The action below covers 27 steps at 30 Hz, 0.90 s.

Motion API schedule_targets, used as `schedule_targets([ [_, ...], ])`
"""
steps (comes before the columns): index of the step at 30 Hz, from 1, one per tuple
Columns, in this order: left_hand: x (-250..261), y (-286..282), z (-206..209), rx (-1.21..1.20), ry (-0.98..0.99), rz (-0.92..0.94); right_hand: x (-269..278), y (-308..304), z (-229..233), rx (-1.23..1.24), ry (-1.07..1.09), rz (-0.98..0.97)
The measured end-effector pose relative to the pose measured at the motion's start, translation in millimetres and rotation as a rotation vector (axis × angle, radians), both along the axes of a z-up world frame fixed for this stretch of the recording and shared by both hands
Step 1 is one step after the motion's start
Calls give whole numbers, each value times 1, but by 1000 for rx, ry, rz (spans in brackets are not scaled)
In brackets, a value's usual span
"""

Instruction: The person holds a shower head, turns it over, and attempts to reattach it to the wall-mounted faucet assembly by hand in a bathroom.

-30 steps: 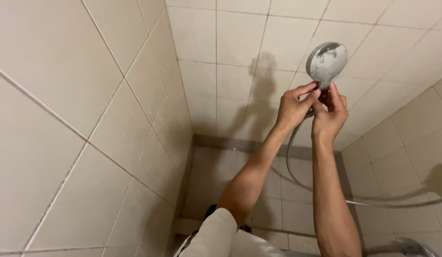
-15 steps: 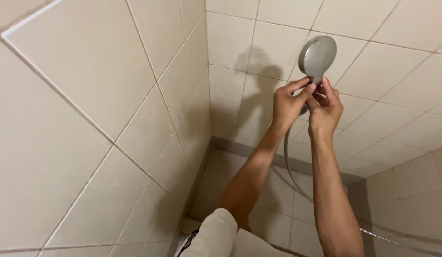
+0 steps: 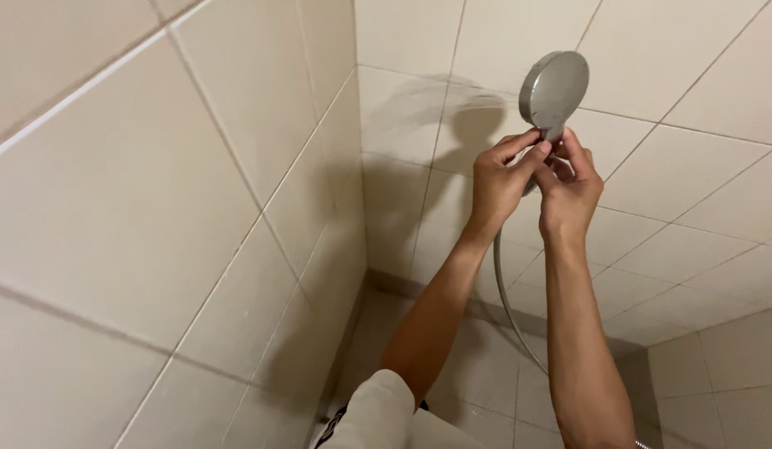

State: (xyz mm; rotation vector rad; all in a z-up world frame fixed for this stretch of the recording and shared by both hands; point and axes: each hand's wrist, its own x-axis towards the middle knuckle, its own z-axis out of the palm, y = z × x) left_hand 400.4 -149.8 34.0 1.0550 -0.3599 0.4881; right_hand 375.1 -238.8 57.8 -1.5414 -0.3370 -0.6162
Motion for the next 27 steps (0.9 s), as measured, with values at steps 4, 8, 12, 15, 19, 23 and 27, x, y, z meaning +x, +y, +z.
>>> schedule_targets([
  [4, 24, -13, 8, 55, -57, -36, 10, -10, 10, 55, 32, -63],
  [8, 42, -37, 13, 87, -18, -139, 20, -31, 14, 81, -18, -149],
  [12, 55, -70, 10, 121, -40, -221, 23, -60, 13, 75, -30, -243],
  [15, 59, -96, -1, 106, -34, -318, 20, -79, 4, 97, 14, -320],
  [19, 63, -128, -19, 171, -70, -351, 15, -107, -13, 86, -1, -403],
  [23, 58, -155, -39, 177, 16, -492, 3, -128, -33, 157, 41, -471],
  [27, 49, -177, -57, 186, 80, -619, -12, -146, -49, 213, 125, -564],
])
